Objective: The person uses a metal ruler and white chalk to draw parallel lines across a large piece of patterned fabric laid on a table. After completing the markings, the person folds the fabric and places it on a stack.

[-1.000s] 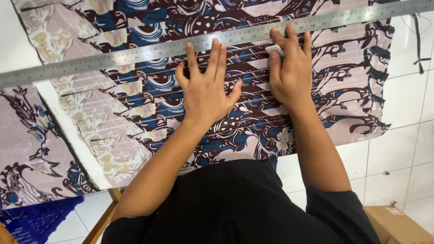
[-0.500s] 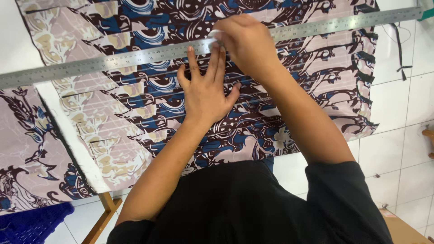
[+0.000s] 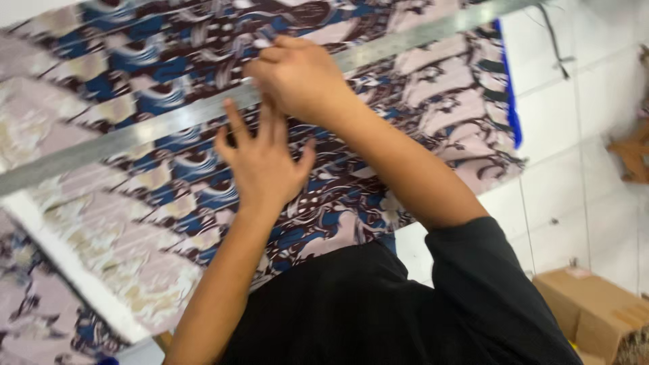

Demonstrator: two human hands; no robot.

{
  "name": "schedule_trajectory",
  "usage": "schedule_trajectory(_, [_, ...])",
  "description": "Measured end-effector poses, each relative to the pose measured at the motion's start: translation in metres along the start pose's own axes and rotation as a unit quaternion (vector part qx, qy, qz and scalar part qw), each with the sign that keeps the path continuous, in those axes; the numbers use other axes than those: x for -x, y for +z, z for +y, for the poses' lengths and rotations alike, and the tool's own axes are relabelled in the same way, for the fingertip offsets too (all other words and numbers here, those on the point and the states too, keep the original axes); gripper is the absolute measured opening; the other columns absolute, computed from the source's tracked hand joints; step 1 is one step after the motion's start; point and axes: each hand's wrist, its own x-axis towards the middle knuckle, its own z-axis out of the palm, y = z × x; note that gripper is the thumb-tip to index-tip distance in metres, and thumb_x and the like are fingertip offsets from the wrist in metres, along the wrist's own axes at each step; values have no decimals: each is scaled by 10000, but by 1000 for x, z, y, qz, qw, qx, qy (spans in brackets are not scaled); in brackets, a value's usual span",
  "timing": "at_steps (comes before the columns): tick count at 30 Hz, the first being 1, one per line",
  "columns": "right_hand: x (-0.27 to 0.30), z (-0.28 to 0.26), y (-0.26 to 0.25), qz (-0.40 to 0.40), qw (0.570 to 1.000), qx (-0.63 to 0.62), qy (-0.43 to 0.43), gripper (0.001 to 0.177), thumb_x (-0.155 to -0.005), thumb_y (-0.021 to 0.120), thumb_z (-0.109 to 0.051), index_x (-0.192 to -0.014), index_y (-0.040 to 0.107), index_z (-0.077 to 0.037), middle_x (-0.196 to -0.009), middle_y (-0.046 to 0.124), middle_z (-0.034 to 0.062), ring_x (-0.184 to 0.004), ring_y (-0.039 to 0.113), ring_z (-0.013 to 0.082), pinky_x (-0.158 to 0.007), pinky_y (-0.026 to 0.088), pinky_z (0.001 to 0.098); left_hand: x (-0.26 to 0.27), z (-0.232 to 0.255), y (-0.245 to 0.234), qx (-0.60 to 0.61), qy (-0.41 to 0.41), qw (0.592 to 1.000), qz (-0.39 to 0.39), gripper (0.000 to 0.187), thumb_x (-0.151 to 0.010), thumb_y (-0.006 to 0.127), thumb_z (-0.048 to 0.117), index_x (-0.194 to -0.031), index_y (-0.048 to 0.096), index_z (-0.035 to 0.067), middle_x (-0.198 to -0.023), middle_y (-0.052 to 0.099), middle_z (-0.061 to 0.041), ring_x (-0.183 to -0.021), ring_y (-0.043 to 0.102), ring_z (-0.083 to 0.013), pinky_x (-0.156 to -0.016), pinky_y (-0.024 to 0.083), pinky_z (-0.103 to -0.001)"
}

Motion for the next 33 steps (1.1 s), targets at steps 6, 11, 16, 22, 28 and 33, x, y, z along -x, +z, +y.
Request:
schedule_trajectory(6, [25, 28, -19, 21, 999, 32, 6, 138, -926, 763, -191, -1055, 755, -143, -941, 709, -3, -956, 644, 251, -790, 528, 410, -1, -1, -2, -41, 3, 999, -3, 785, -1020, 541, 584, -1576, 522, 30, -1695, 394, -102, -1520, 168, -538, -1046, 330, -609])
schedule_trajectory(11, [61, 72, -53, 0, 995, 95, 20, 131, -960, 782, -188, -1088, 772, -161, -988, 731, -24, -969, 631, 226, -834, 516, 398, -4, 1, -3, -81, 12, 997, -11, 796, -1026, 525, 611, -1585, 532, 44, -1690, 405, -95, -1502, 201, -549, -1017, 363, -564])
schedule_trajectory(16, [100, 110, -90, -6, 990, 133, 55, 164, -914, 761, -76, -1045, 771, -174, -1040, 746, -32, -1032, 640, 223, -904, 513, 382, -9, 2, -7, -89, 13, 995, -32, 806, -998, 519, 625, -1546, 546, 35, -1634, 449, -119, -1420, 336, -596, -970, 389, -549])
schedule_trajectory(22, [145, 160, -120, 18, 986, 139, 88, 154, -943, 729, -12, -1039, 758, -129, -989, 732, 21, -985, 677, 248, -896, 521, 395, -13, 3, -12, -110, 24, 993, -38, 803, -1005, 507, 622, -1537, 539, 21, -1618, 461, -148, -1348, 433, -619, -940, 401, -529])
schedule_trajectory(28, [171, 194, -140, 33, 980, 119, 158, 172, -954, 737, 16, -1058, 792, -109, -954, 728, 74, -844, 684, 267, -735, 524, 387, -13, 3, -13, -105, 30, 994, -30, 816, -1016, 492, 615, -1536, 539, -12, -1614, 459, -158, -1351, 411, -623, -954, 395, -541])
schedule_trajectory(33, [193, 193, -141, 212, 964, 92, 130, 149, -997, 732, 51, -1139, 715, 9, -1003, 734, 165, -834, 703, 294, -732, 565, 351, -7, -1, -12, -97, 48, 993, 41, 709, -1002, 544, 564, -1450, 617, 20, -1564, 529, -116, -1399, 396, -534, -1038, 373, -564])
